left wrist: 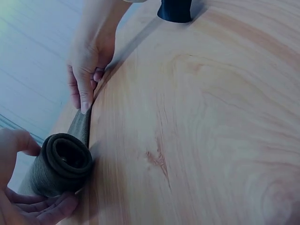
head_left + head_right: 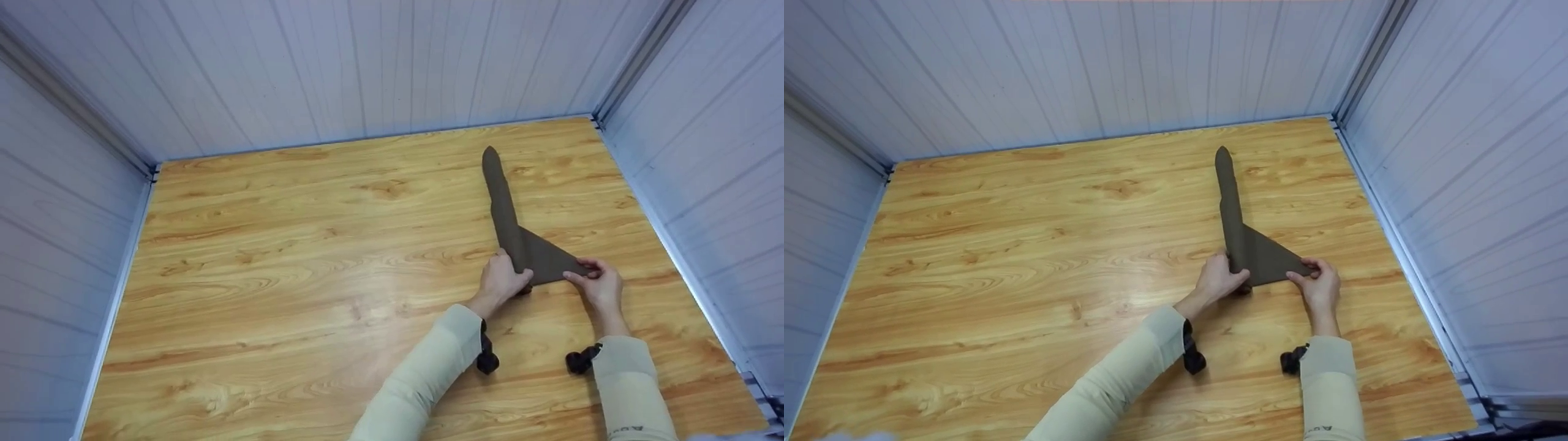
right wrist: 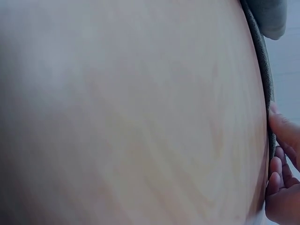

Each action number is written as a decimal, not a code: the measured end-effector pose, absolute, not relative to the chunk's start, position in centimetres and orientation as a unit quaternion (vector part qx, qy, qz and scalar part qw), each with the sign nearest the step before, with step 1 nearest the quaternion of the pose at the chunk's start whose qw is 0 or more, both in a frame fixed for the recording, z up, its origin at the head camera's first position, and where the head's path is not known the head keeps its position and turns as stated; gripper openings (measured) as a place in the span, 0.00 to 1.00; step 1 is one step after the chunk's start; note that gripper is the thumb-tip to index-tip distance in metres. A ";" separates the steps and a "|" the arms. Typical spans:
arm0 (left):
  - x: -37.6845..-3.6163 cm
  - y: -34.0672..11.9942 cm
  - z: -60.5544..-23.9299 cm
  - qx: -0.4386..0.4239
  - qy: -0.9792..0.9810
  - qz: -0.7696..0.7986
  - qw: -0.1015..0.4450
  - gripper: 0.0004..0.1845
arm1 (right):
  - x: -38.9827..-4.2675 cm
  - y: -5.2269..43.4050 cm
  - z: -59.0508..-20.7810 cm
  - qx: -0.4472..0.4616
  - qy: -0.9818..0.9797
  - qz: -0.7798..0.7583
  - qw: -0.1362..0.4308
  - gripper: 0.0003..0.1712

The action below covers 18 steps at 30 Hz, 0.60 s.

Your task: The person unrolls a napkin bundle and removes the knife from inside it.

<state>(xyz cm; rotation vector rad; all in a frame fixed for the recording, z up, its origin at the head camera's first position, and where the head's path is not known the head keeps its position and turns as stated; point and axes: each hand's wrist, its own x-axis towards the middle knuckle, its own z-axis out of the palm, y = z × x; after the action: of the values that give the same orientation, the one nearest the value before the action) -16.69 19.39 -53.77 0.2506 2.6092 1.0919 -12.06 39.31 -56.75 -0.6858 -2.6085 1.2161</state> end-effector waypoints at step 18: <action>-16.5 17.0 -53.1 0.115 0.919 0.368 0.080 0.25 | -12.0 39.4 -56.7 -0.238 -0.876 0.412 0.080 0.25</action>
<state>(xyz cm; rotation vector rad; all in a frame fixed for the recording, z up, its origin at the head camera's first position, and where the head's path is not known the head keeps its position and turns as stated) -16.50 17.04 -53.06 0.3429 2.7495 1.0999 -12.05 39.40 -56.69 -0.7133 -2.6198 1.2317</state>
